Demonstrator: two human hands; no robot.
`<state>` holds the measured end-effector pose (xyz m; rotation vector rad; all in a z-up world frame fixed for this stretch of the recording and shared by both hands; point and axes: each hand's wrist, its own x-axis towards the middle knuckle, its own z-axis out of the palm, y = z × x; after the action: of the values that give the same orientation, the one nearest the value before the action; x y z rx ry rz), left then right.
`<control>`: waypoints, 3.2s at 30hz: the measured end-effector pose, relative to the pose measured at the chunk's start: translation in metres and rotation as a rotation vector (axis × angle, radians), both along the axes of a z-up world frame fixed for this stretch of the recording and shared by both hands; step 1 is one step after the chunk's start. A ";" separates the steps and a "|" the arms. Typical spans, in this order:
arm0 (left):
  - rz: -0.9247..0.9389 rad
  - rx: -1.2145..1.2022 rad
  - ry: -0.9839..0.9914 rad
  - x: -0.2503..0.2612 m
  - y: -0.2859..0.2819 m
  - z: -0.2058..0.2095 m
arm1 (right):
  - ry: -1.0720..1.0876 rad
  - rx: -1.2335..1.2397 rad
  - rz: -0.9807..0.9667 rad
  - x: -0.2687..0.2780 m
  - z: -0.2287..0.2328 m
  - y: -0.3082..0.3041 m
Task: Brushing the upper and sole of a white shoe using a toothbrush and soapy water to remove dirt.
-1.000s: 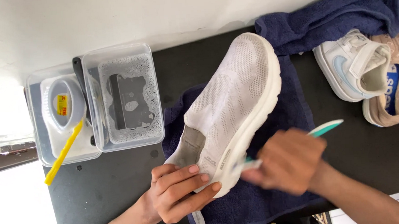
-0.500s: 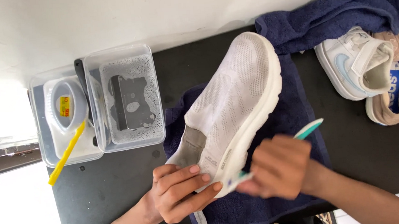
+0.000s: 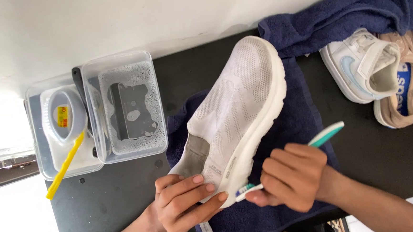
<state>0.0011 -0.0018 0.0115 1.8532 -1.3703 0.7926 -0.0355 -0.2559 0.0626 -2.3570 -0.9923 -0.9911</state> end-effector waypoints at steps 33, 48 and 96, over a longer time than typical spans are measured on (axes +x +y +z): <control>0.073 -0.100 0.010 -0.008 -0.009 0.000 | 0.053 0.023 0.025 -0.012 0.009 0.000; 0.022 -0.011 -0.050 -0.004 -0.002 0.004 | 0.138 0.173 -0.530 -0.003 0.006 -0.050; 0.043 -0.025 -0.250 0.006 0.014 -0.068 | -0.014 0.139 -0.162 -0.019 -0.020 -0.045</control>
<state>0.0069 0.0120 -0.0561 1.8160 -1.4678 1.0889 -0.0548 -0.3014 0.0422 -2.3456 -0.7215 -1.1005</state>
